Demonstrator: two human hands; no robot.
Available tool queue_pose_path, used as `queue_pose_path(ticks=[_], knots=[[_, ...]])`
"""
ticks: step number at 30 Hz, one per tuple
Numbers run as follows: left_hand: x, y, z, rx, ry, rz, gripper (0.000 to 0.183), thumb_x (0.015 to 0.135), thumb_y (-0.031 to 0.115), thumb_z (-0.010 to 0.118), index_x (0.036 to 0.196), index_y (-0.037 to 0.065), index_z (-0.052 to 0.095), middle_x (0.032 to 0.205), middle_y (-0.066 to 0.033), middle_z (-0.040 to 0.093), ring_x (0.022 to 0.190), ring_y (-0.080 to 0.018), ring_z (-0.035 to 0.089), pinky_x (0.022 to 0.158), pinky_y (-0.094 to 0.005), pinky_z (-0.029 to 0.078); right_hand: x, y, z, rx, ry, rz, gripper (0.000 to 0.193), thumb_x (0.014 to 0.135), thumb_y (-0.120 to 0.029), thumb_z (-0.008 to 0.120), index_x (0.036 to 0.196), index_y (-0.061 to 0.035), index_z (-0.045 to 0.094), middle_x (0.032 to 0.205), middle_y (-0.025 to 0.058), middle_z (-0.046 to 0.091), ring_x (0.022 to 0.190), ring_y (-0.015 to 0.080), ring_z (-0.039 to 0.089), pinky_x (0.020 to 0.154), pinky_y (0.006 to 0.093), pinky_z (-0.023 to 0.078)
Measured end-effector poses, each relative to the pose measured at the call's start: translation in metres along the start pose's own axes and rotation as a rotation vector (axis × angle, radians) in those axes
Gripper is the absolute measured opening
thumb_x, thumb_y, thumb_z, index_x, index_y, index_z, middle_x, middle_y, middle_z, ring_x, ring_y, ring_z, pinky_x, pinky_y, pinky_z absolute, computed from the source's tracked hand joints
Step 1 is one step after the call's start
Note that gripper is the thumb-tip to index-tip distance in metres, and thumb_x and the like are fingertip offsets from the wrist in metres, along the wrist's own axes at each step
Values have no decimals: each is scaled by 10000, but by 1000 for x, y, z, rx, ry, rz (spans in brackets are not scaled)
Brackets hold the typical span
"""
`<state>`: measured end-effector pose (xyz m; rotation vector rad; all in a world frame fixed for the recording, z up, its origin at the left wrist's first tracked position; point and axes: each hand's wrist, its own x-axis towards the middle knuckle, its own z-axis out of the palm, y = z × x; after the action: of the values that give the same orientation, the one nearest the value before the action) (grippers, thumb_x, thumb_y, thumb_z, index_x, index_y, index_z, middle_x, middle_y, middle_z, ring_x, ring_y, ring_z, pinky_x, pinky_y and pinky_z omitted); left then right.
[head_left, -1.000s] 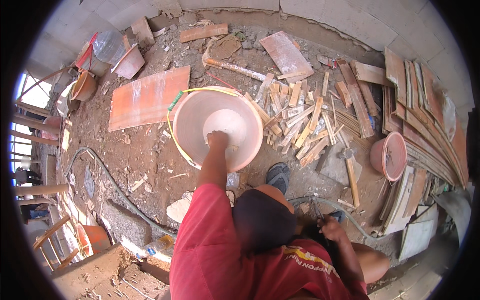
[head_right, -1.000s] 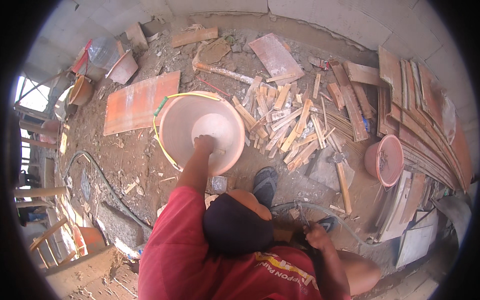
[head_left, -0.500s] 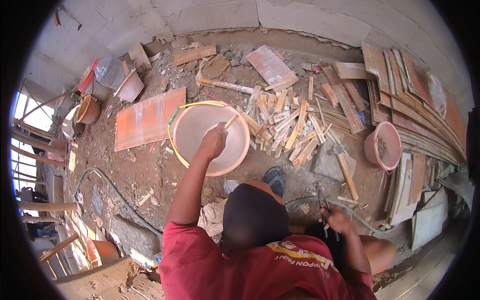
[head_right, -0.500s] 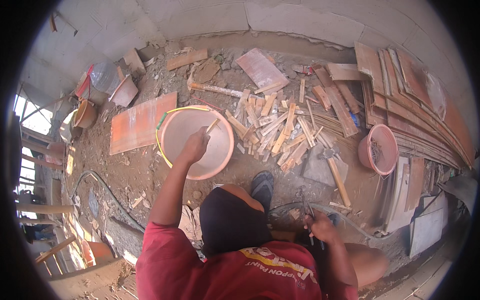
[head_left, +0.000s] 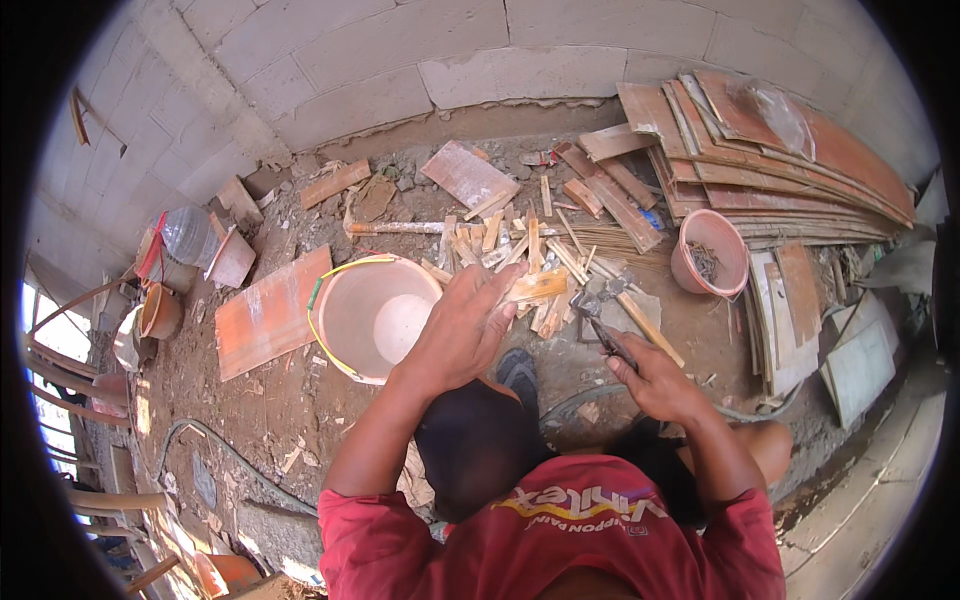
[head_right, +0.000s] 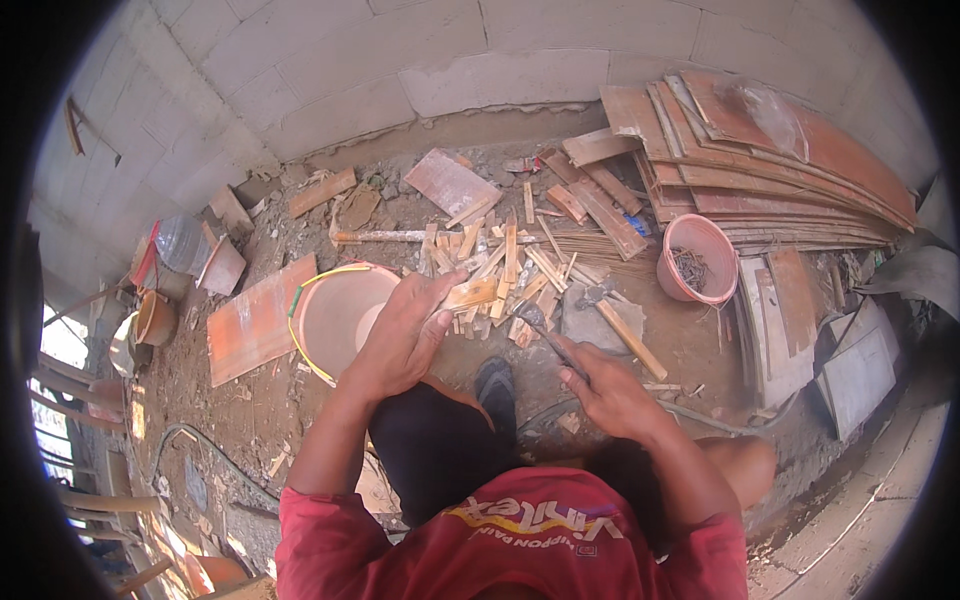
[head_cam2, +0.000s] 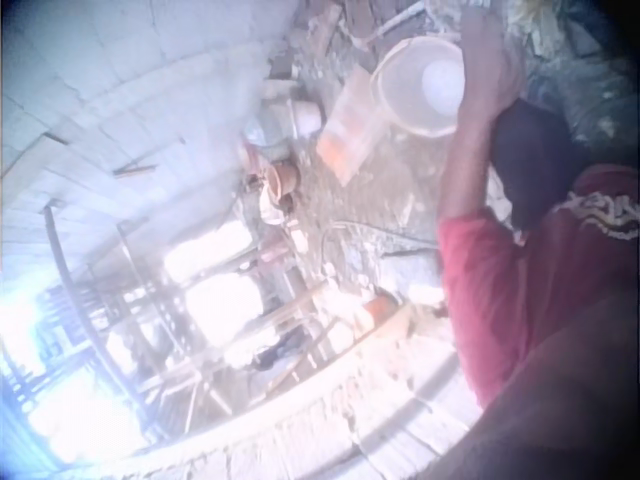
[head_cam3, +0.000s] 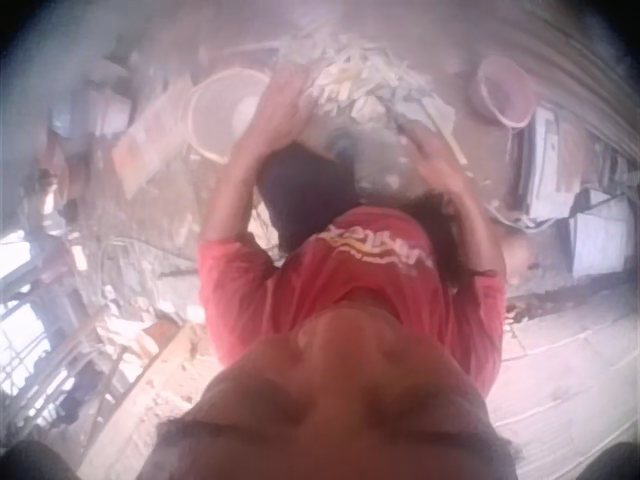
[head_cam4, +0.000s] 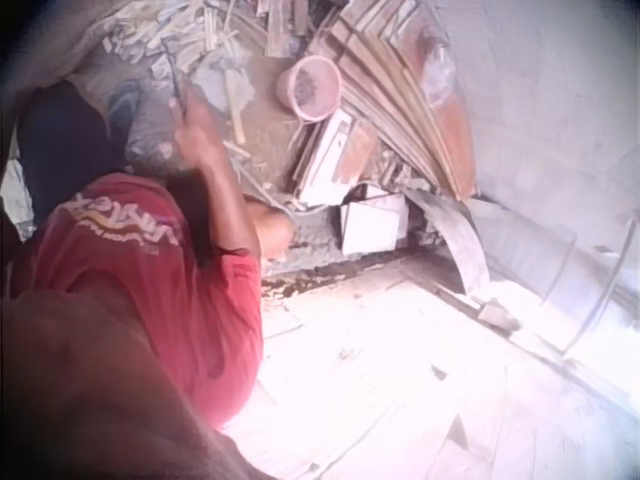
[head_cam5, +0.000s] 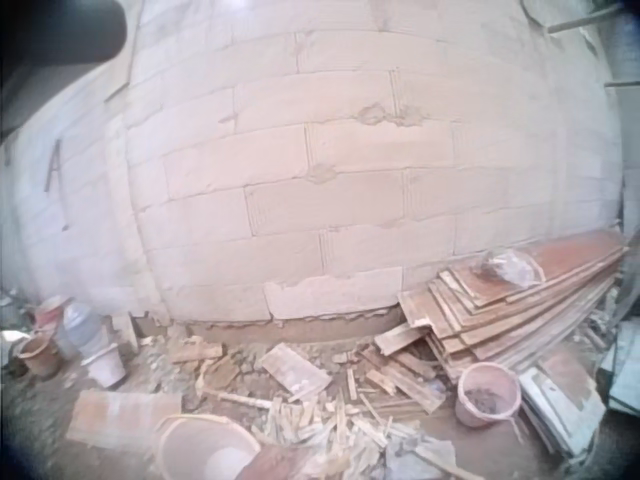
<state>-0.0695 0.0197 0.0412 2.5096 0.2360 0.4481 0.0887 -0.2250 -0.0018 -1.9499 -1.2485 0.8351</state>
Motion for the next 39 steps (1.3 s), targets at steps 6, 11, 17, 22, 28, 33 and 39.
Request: queue_pose_path(ticks=[6, 11, 17, 22, 28, 33, 39], knots=[[11, 28, 13, -336, -185, -199, 295, 993, 228, 509, 1158, -15, 481, 866, -109, 576, 708, -221, 570, 697, -344, 472, -18, -6, 0, -92, 251, -16, 503, 950, -123, 535, 1427, -69, 383, 1123, 202, 529, 1049, 393, 532, 894, 426, 431], [12, 45, 22, -671, -344, -322, 243, 1016, 261, 475, 1087, 28, 482, 783, -24, 541, 623, -107, 522, 594, -264, 438, -20, -10, 0, -186, 324, -96, 561, 896, -67, 590, 1421, -59, 391, 1142, 199, 520, 1049, 401, 522, 887, 433, 435], [11, 43, 25, -714, -359, -368, 231, 1018, 259, 465, 1073, 36, 488, 769, -11, 526, 625, -97, 511, 575, -255, 426, -19, -11, -2, -267, 328, -131, 598, 863, -52, 617, 1418, -49, 393, 1155, 202, 514, 1052, 406, 521, 879, 439, 439], [11, 41, 27, -782, -353, -386, 229, 1017, 261, 469, 1054, 36, 496, 764, -8, 530, 626, -96, 513, 570, -253, 424, -18, -15, -6, -282, 324, -156, 612, 851, -43, 618, 1420, -48, 394, 1146, 198, 515, 1037, 399, 525, 864, 437, 445], [9, 34, 32, -680, -335, -330, 242, 1016, 278, 480, 1005, 39, 507, 746, -10, 531, 616, -92, 511, 565, -253, 423, -13, -17, -6, -399, 340, -112, 633, 785, 6, 612, 1391, -46, 433, 1060, 176, 524, 994, 374, 537, 836, 439, 455], [10, 29, 33, -628, -340, -317, 249, 1015, 287, 483, 945, 49, 504, 722, -9, 525, 599, -93, 509, 548, -256, 416, -10, -15, -3, -464, 372, -65, 524, 761, 10, 612, 1274, -37, 518, 971, 154, 540, 943, 354, 560, 806, 444, 462], [12, 32, 36, -626, -348, -319, 260, 1017, 299, 475, 924, 58, 499, 714, -15, 519, 603, -100, 519, 553, -262, 433, -2, 5, -1, -431, 387, -27, 230, 810, -45, 642, 1010, -19, 533, 917, 207, 592, 857, 428, 573, 716, 459, 456]])
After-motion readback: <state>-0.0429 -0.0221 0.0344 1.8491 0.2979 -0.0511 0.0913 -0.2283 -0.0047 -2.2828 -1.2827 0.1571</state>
